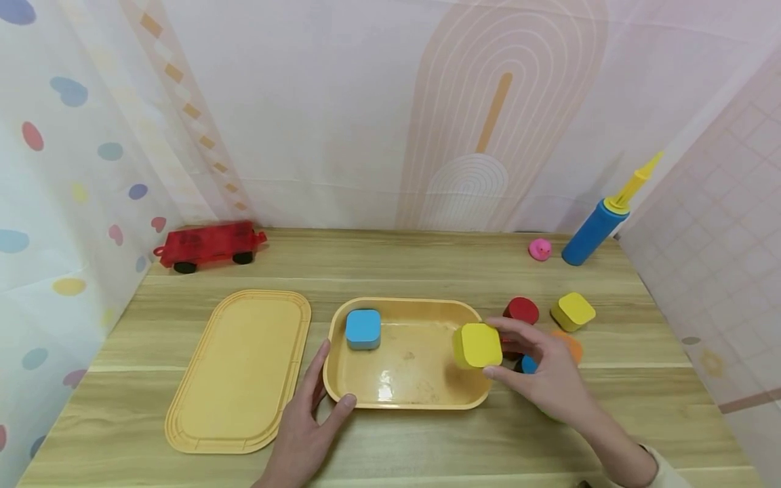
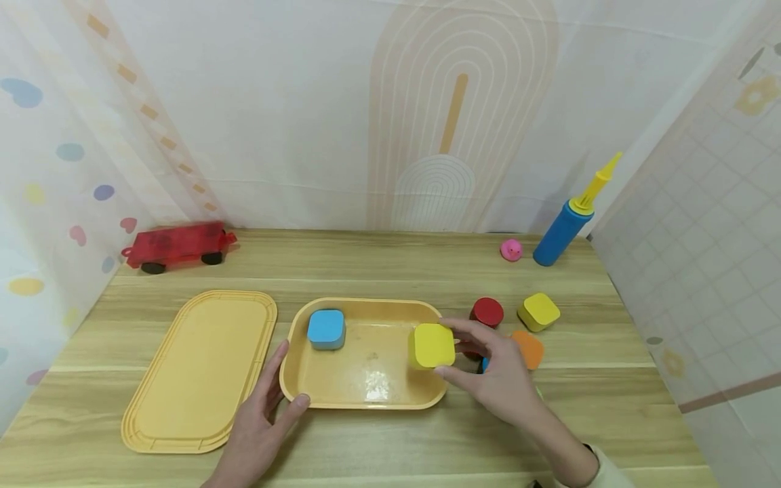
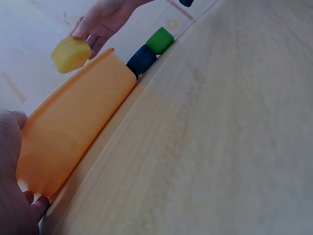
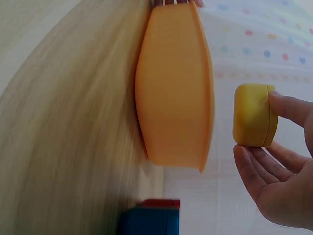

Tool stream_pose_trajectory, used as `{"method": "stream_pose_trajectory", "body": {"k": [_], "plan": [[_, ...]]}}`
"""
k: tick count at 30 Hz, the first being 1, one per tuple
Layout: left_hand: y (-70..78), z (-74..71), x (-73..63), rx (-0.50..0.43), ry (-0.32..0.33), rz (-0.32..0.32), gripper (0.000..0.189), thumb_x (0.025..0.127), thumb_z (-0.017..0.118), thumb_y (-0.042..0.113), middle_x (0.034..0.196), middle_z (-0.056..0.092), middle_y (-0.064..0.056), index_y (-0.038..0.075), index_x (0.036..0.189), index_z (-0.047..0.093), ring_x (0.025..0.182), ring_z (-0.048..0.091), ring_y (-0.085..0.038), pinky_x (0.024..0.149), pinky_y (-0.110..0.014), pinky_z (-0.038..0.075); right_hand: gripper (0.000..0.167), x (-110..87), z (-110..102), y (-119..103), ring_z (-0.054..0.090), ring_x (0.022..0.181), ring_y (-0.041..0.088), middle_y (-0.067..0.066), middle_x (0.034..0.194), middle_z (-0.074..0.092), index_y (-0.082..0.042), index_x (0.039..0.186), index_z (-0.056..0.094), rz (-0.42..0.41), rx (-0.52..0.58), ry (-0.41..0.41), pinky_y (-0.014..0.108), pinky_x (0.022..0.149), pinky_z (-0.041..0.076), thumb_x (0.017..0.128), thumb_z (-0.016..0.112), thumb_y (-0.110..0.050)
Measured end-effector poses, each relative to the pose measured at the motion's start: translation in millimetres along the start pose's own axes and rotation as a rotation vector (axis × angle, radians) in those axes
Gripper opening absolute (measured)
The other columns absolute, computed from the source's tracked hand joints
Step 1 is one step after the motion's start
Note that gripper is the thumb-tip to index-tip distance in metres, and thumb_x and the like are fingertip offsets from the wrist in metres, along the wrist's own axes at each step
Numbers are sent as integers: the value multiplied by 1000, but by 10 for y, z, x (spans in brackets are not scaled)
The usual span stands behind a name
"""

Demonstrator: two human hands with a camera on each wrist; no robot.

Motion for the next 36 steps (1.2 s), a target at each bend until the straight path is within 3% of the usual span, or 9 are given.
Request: {"method": "stream_pose_trajectory", "body": {"k": [6, 15, 24, 36], "plan": [[2, -1, 1, 3, 1, -3, 87, 108, 76, 15, 178, 35, -16, 27, 178, 26, 158, 39, -34, 120, -8, 33, 58, 87, 166, 26, 74, 113, 12, 7, 133, 77, -8, 142, 73, 44, -3, -28, 36, 98, 67, 88, 95, -4], [9, 7, -4, -3, 0, -7, 87, 108, 76, 15, 178, 35, -16, 27, 178, 26, 157, 39, -34, 120, -8, 33, 61, 211, 394, 37, 74, 113, 17, 6, 127, 80, -3, 141, 73, 64, 17, -43, 35, 97, 67, 85, 96, -3], [13, 10, -2, -7, -10, -24, 87, 108, 76, 17, 178, 35, -16, 29, 178, 26, 158, 39, -33, 120, -7, 32, 59, 328, 577, 148, 69, 117, 25, 3, 129, 76, -11, 142, 74, 146, -47, -68, 36, 95, 67, 87, 97, -13], [0, -3, -8, 15, 0, -40, 87, 107, 77, 19, 178, 36, -14, 30, 178, 27, 157, 41, -32, 119, -7, 33, 57, 444, 826, 162, 73, 114, 29, 10, 127, 77, -5, 139, 74, 135, -49, -101, 39, 95, 69, 87, 97, -8]]}}
Point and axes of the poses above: each hand's wrist, its own x-axis towards the middle knuckle, its own z-axis out of the palm, y = z × x, the point moved 7 cm from there along x, towards the middle knuckle
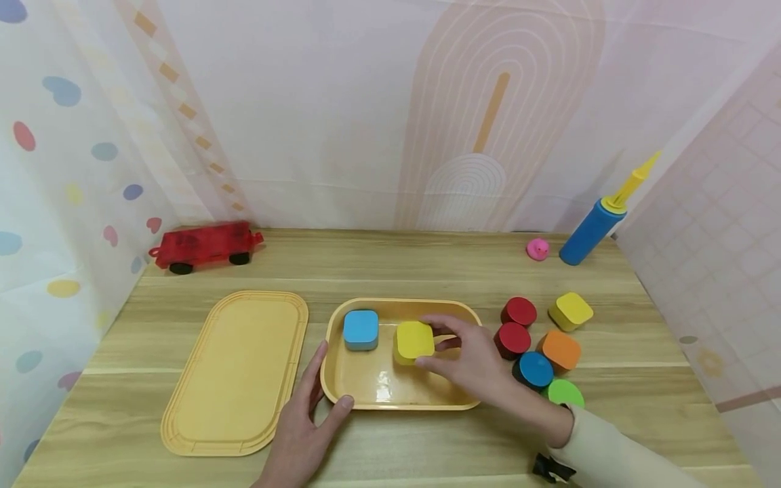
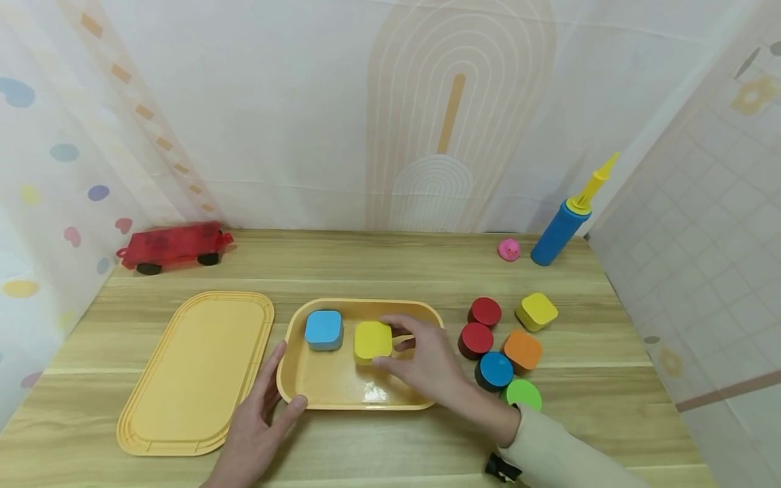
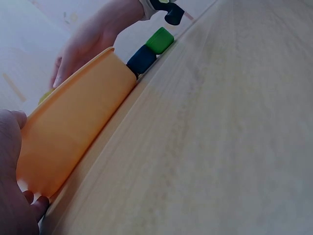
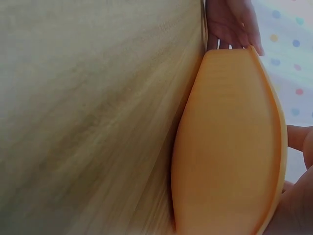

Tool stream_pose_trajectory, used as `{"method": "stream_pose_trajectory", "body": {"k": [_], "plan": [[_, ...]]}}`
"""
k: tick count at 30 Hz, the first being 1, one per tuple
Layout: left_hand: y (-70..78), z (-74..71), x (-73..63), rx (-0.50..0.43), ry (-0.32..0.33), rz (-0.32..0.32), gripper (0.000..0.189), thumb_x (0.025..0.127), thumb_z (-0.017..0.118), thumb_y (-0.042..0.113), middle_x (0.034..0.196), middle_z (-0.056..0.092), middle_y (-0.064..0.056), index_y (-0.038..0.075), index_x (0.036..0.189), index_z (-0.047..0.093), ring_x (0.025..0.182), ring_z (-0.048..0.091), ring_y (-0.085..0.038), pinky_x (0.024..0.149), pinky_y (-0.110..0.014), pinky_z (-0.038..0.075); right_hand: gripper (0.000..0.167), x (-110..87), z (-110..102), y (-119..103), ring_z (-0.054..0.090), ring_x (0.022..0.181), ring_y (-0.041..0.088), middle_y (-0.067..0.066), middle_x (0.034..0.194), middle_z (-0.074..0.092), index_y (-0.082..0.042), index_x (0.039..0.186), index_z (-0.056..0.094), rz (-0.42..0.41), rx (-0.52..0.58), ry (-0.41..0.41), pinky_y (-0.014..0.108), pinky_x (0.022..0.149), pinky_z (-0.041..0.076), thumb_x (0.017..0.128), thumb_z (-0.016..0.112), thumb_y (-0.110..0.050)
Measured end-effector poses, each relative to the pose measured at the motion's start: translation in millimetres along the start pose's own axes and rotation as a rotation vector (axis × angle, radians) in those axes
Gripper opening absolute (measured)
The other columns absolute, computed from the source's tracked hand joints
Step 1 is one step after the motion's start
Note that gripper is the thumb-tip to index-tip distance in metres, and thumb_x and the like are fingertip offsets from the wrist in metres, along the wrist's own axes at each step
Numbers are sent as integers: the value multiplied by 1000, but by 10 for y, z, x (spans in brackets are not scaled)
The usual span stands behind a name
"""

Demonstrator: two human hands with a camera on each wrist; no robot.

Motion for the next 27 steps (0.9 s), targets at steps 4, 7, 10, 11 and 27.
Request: {"method": "stream_pose_trajectory", "body": {"k": [4, 7, 10, 11, 27], "plan": [[-1, 0, -3, 1, 0, -1, 87, 107, 77, 19, 178, 36, -15, 31, 178, 27, 157, 41, -33, 119, -7, 33, 57, 54, 70, -16, 74, 112, 28, 10, 125, 77, -3, 138, 74, 0, -39, -15, 38, 94, 69, 86, 97, -8], [1, 1, -6, 3, -2, -4, 87, 107, 77, 20, 178, 36, -15, 31, 178, 27, 157, 41, -32, 119, -7, 33, 56, 101, 119, -14, 75, 109, 27, 10, 123, 77, -2, 137, 74, -5, -66, -24, 37, 93, 69, 86, 97, -7], [4, -1, -9, 4, -3, -6, 87, 107, 77, 20, 178, 36, -15, 31, 178, 27, 157, 41, -32, 119, -7, 32, 55, 145, 160, -3, 76, 105, 26, 11, 120, 78, 0, 135, 75, -7, -97, -26, 36, 90, 70, 85, 98, -6], [4, -2, -9, 4, -3, -6, 87, 107, 77, 20, 178, 36, -14, 31, 178, 27, 157, 41, -32, 119, -7, 32, 55, 158, 170, 2, 76, 105, 25, 10, 120, 79, -1, 134, 75, -4, -108, -24, 35, 88, 70, 84, 98, -6], [14, -2, 1, 8, 2, 10, 87, 107, 77, 19, 178, 37, -14, 32, 178, 28, 157, 42, -30, 119, -8, 34, 54, 257, 230, 19, 69, 81, 13, 2, 106, 79, -6, 130, 78, 42, -255, -4, 24, 69, 56, 81, 101, -13]]}}
Point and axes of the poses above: each hand's wrist, its own x-axis towards the middle knuckle, its own z-axis out of the palm, y = z × x, the point moved 7 cm from there along x, towards the middle knuckle
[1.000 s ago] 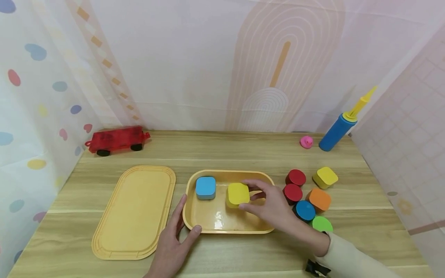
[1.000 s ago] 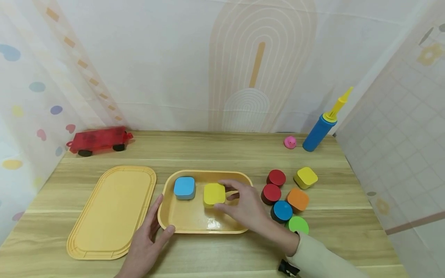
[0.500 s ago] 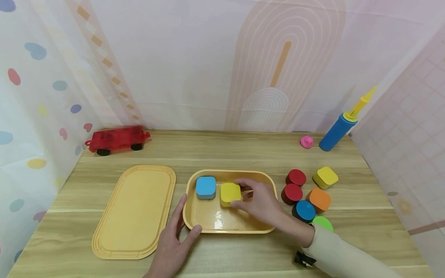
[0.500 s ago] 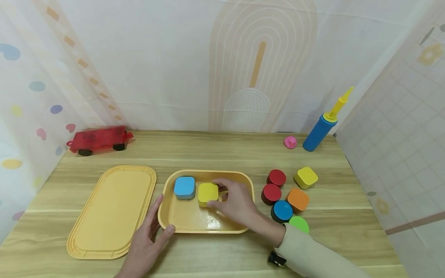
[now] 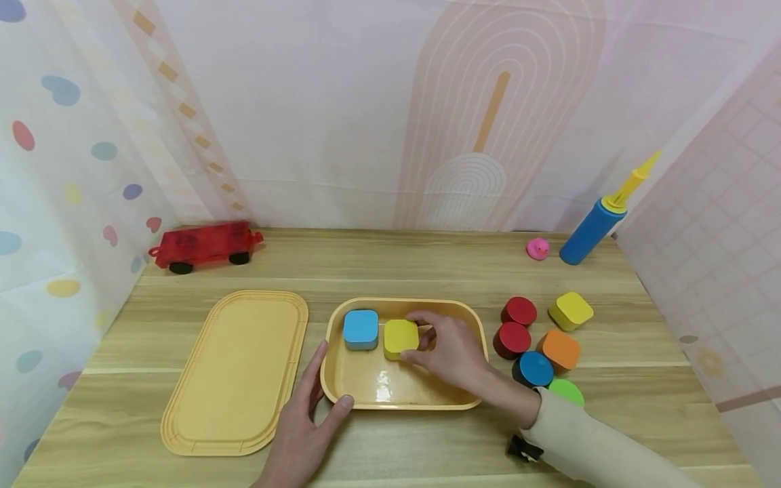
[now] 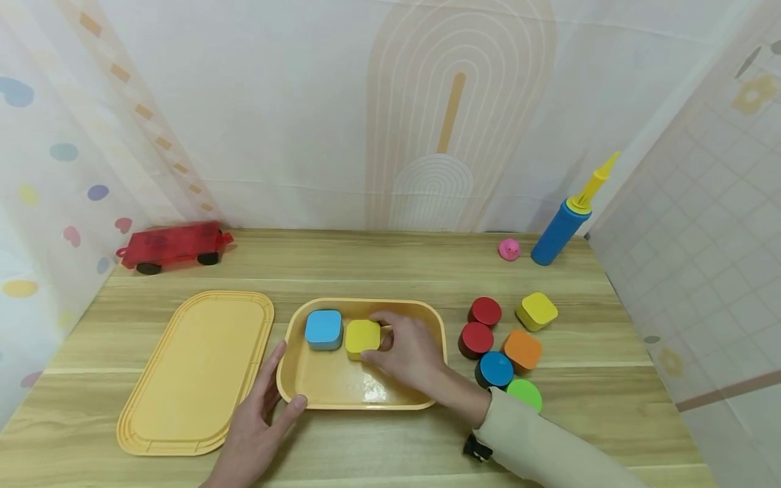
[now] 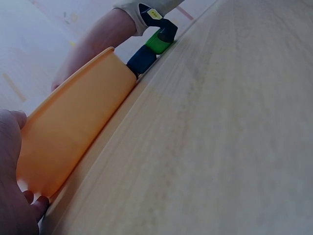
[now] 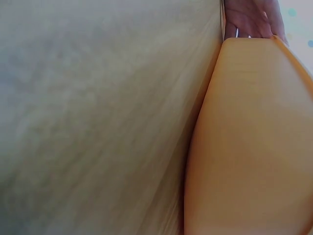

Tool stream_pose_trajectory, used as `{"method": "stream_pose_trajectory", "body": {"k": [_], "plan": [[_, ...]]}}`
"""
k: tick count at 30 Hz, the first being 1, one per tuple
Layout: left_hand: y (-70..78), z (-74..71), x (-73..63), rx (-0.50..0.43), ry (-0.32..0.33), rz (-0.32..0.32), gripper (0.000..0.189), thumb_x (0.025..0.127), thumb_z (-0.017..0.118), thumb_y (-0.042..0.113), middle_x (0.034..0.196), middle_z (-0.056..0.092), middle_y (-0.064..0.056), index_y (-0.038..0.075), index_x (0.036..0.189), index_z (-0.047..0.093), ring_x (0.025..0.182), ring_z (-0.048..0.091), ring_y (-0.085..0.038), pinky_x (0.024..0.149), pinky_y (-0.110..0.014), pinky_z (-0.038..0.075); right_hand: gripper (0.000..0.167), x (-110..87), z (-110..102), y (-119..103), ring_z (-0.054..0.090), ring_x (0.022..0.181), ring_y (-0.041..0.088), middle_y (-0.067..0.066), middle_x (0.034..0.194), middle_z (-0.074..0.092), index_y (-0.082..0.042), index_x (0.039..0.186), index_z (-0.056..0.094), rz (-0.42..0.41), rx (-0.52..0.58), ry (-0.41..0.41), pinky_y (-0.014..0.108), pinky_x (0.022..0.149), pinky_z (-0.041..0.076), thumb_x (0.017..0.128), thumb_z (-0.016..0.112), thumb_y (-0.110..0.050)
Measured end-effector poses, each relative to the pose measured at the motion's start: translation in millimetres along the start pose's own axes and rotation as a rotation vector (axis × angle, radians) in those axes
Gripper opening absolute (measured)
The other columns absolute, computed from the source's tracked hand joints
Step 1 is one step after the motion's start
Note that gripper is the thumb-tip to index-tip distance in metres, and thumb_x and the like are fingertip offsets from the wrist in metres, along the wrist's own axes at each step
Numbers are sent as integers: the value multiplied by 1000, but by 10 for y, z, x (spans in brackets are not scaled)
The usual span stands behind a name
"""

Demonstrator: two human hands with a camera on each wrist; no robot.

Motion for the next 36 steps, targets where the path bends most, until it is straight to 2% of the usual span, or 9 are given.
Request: {"method": "stream_pose_trajectory", "body": {"k": [13, 21, 26, 36], "plan": [[1, 7, 4, -16, -6, 1, 88, 107, 77, 18, 177, 37, -14, 33, 177, 27, 156, 42, -31, 119, -8, 34, 59, 46, 1, 0, 70, 78, 11, 0, 90, 77, -2, 135, 77, 6, 27, 13, 22, 63, 56, 83, 101, -12], [3, 5, 19, -18, -4, 9, 88, 107, 77, 16, 177, 37, -16, 31, 178, 27, 157, 41, -30, 120, -8, 34, 56, 63, 5, -19, 75, 78, 12, 8, 97, 81, 1, 136, 77, -28, 46, 42, 24, 68, 63, 84, 98, -6], [0, 5, 18, -17, -4, 6, 88, 107, 77, 16, 178, 37, -16, 31, 178, 27, 157, 41, -31, 119, -8, 34, 54, 75, 9, -16, 78, 79, 13, 13, 109, 83, 3, 135, 77, -19, 79, 60, 27, 73, 68, 84, 96, -1], [1, 1, 4, -12, -2, 10, 88, 107, 77, 16, 178, 36, -16, 32, 178, 27, 157, 41, -32, 119, -8, 34, 53, 70, 2, -18, 80, 82, 16, 15, 119, 82, 2, 132, 78, -22, 81, 78, 28, 74, 69, 83, 97, 0]]}}
Point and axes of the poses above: each hand's wrist, its own x-axis towards the middle knuckle, its own z-axis out of the palm, y = z × x, the point moved 7 cm from there along x, towards the middle knuckle
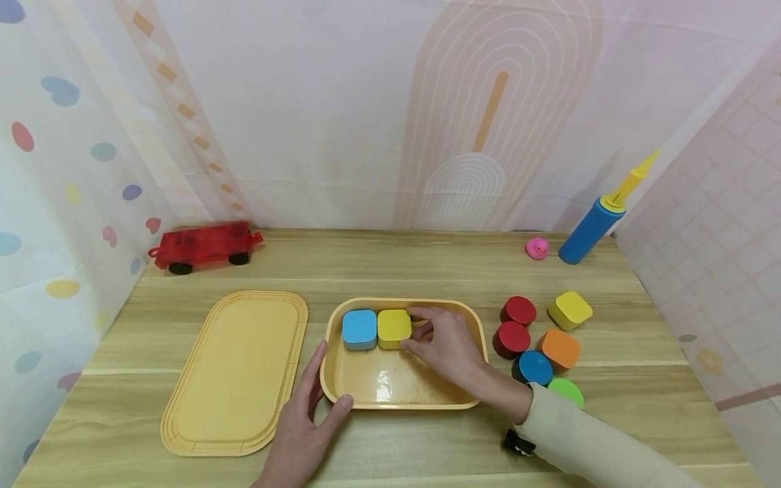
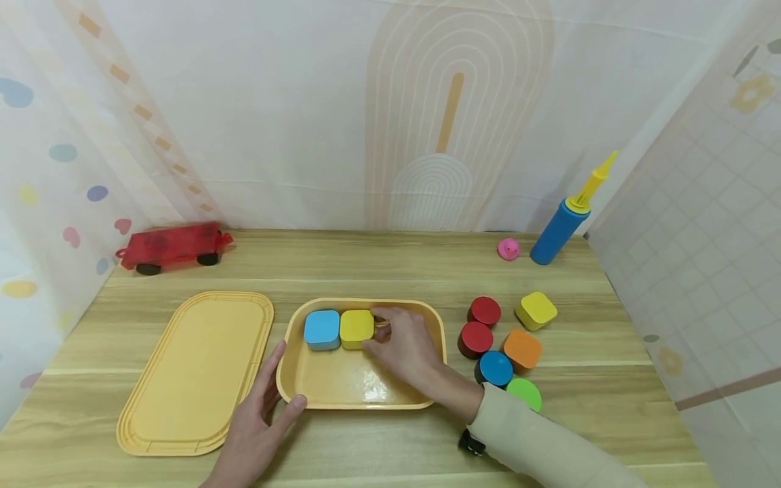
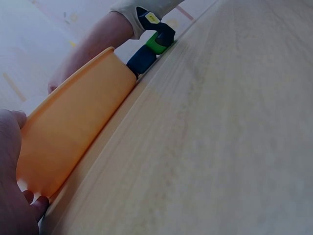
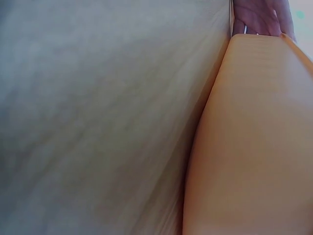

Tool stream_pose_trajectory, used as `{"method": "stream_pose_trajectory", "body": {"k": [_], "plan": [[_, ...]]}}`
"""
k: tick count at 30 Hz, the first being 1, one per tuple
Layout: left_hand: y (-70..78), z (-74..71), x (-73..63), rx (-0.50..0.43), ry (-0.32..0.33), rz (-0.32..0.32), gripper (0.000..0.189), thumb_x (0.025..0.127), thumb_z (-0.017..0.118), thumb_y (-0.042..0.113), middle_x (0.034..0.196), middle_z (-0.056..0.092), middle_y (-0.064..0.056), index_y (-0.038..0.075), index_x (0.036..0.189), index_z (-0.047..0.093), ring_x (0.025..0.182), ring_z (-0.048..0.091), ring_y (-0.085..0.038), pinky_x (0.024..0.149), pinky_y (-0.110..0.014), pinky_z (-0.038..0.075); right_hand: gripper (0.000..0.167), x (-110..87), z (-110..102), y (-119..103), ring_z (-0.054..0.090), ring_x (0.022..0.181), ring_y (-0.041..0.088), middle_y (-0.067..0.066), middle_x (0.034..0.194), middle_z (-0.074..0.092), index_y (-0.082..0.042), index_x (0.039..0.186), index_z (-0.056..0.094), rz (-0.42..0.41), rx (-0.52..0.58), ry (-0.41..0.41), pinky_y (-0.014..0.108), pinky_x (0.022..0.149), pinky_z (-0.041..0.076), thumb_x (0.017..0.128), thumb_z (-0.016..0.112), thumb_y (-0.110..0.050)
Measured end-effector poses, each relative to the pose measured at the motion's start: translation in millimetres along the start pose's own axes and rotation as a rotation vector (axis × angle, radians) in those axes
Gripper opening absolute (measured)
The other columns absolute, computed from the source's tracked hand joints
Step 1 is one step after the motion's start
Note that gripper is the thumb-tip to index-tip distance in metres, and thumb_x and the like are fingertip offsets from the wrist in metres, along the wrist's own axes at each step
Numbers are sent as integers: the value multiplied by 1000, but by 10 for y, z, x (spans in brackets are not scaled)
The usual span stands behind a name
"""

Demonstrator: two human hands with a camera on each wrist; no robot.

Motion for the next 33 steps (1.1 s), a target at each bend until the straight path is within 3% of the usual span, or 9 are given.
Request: {"method": "stream_pose_trajectory", "body": {"k": [10, 19, 26, 33], "plan": [[-2, 2, -8, 6, 0, -19, 88, 107, 77, 18, 178, 36, -14, 33, 177, 27, 157, 41, -32, 118, -7, 33, 52, -12, -92, -43, 81, 89, 20, 9, 115, 83, -1, 131, 80, -17, -44, 11, 35, 82, 71, 83, 98, -4], [-11, -2, -7, 2, 0, -26, 88, 107, 77, 18, 177, 38, -14, 34, 177, 27, 156, 42, -29, 119, -7, 33, 49, -51, -173, -57, 81, 97, 23, 9, 116, 82, -3, 133, 80, 18, 86, 1, 32, 84, 70, 87, 95, -3], [-11, -2, -6, 8, 0, -30, 88, 107, 77, 19, 177, 38, -15, 34, 177, 27, 156, 43, -31, 118, -6, 33, 46, -105, -256, -73, 81, 97, 22, 9, 118, 82, -3, 131, 81, 34, 116, 30, 30, 82, 70, 87, 95, -4], [-11, -4, -11, 17, -2, -39, 87, 107, 77, 21, 177, 38, -14, 35, 177, 27, 156, 43, -32, 117, -5, 33, 48, -183, -360, -104, 80, 100, 23, 12, 119, 82, -4, 133, 80, 54, 153, 48, 36, 86, 71, 88, 95, -7]]}}
Point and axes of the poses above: each hand's wrist, its own x-axis towards the middle knuckle, its own z-axis out of the palm, y = z × x, the point moved 7 cm from there along x, towards the middle knuckle
